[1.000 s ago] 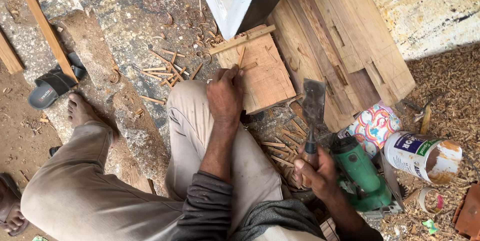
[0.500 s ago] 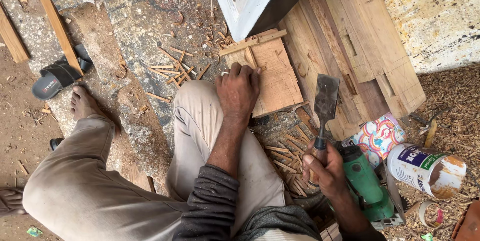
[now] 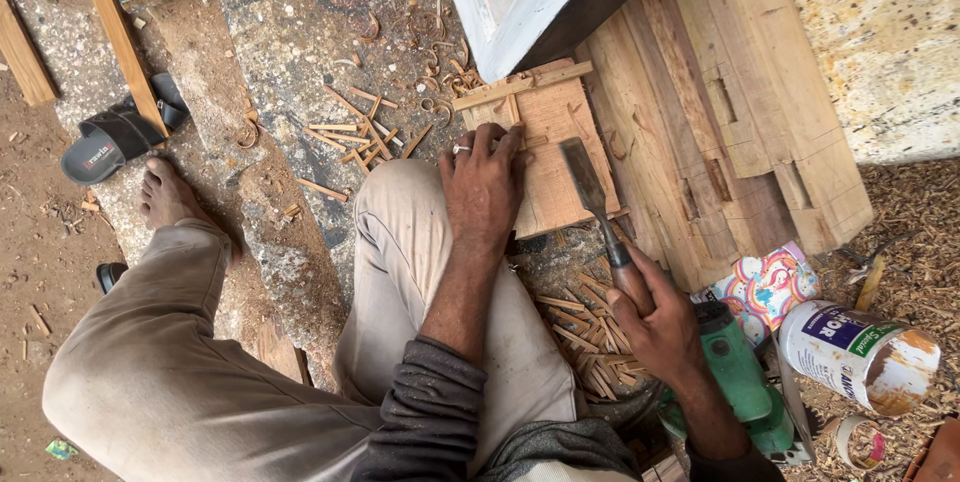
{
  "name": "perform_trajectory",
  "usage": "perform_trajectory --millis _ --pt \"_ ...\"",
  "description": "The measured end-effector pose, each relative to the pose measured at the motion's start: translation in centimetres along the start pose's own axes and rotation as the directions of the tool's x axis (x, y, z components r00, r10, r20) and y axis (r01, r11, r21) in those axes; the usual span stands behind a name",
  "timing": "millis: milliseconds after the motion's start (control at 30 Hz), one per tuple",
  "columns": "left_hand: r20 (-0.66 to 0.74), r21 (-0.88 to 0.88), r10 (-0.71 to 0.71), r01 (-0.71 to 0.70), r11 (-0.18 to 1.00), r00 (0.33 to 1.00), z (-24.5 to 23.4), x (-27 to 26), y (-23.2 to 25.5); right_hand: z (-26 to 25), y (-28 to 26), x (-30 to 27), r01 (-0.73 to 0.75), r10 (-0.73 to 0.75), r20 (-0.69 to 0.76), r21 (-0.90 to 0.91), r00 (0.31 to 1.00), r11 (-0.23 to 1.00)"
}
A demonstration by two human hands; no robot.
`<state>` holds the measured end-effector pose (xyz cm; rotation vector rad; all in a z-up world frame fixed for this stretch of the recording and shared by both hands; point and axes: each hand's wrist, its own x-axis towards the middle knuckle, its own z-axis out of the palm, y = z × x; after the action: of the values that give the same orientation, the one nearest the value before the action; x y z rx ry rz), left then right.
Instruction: The person sits on the ground and uses a chisel to carve a small wooden block, repeatedly striking the tool to remove wood shavings. The person occasionally pauses to clear debris from the work surface.
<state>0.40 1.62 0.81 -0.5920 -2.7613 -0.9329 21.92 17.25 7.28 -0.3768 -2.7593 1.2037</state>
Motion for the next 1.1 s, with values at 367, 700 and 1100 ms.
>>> perform_trajectory --millis 367,700,1100 --pt "0.072 -0.035 -0.095 0.098 0.995 0.993 -0.7 0.1 0.4 0.5 -3.3 2.1 -0.073 0.074 -0.002 -0.208 0.997 0.975" --pt "0.079 -0.017 -0.121 0.123 0.992 0.989 -0.9 0.5 0.8 -0.2 -6.1 3.0 -0.196 0.223 0.028 -0.381 0.974 0.904" --pt "0.046 -0.307 -0.238 0.240 0.921 0.970 0.3 0.4 1.1 4.2 -3.5 1.6 -0.075 0.063 -0.041 -0.507 0.997 0.859"
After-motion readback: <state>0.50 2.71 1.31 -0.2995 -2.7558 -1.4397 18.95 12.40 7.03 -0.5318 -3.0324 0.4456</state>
